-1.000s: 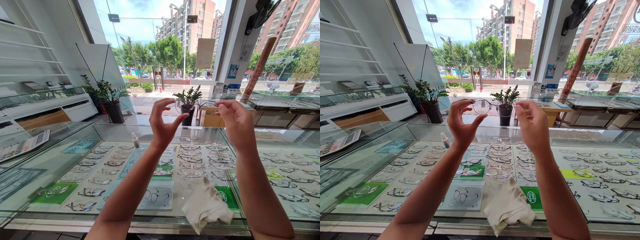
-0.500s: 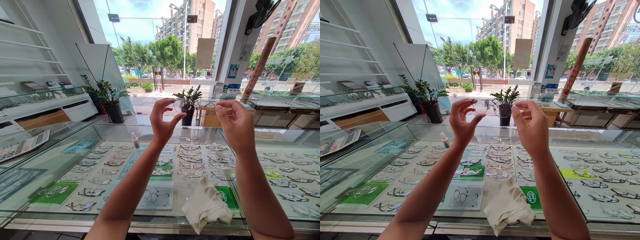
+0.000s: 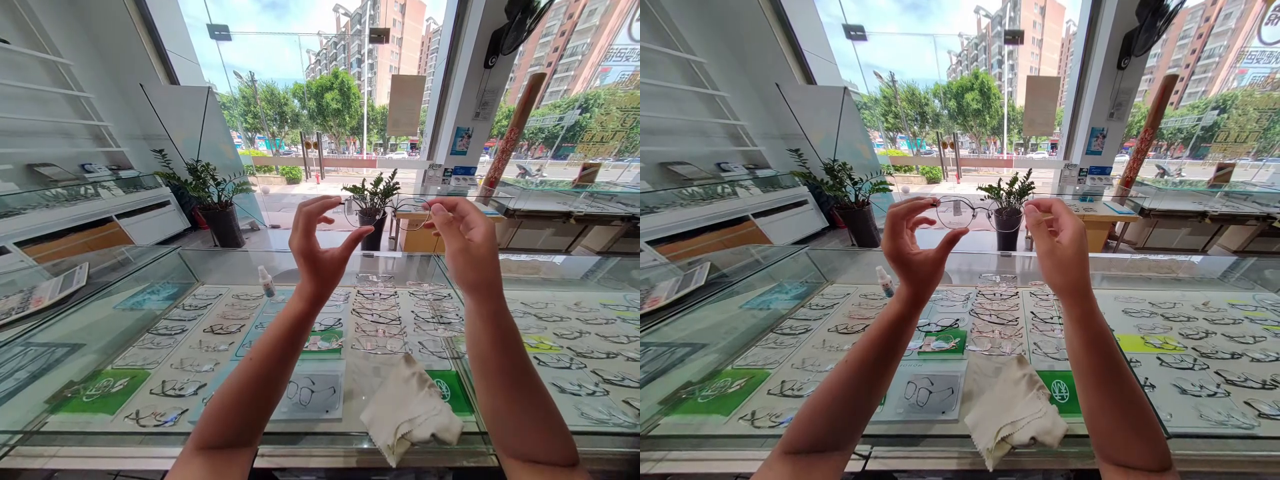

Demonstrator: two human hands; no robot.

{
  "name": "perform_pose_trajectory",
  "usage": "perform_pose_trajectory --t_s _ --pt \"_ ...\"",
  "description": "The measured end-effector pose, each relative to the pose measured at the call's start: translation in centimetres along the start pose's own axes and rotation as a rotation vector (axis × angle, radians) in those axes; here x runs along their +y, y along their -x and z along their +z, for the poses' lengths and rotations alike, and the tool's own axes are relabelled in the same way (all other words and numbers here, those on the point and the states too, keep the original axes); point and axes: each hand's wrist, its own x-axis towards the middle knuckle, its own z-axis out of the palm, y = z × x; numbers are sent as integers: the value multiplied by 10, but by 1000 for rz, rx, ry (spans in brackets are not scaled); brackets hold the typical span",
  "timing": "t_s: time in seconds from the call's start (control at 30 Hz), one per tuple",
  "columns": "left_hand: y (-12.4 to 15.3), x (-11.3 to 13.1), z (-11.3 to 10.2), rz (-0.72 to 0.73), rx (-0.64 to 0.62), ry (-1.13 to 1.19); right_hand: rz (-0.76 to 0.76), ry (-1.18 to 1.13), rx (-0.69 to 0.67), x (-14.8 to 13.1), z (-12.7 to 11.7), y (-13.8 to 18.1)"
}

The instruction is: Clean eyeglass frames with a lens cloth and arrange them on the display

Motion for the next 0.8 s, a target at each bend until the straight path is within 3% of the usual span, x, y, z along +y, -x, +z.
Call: perform_pose_trajectory --t_s 0.43,0.8 --pt "1 -8 3 58 44 65 -62 25 38 -7 4 4" --pt "10 -10 11 -204 -49 150 29 76 110 -7 9 7"
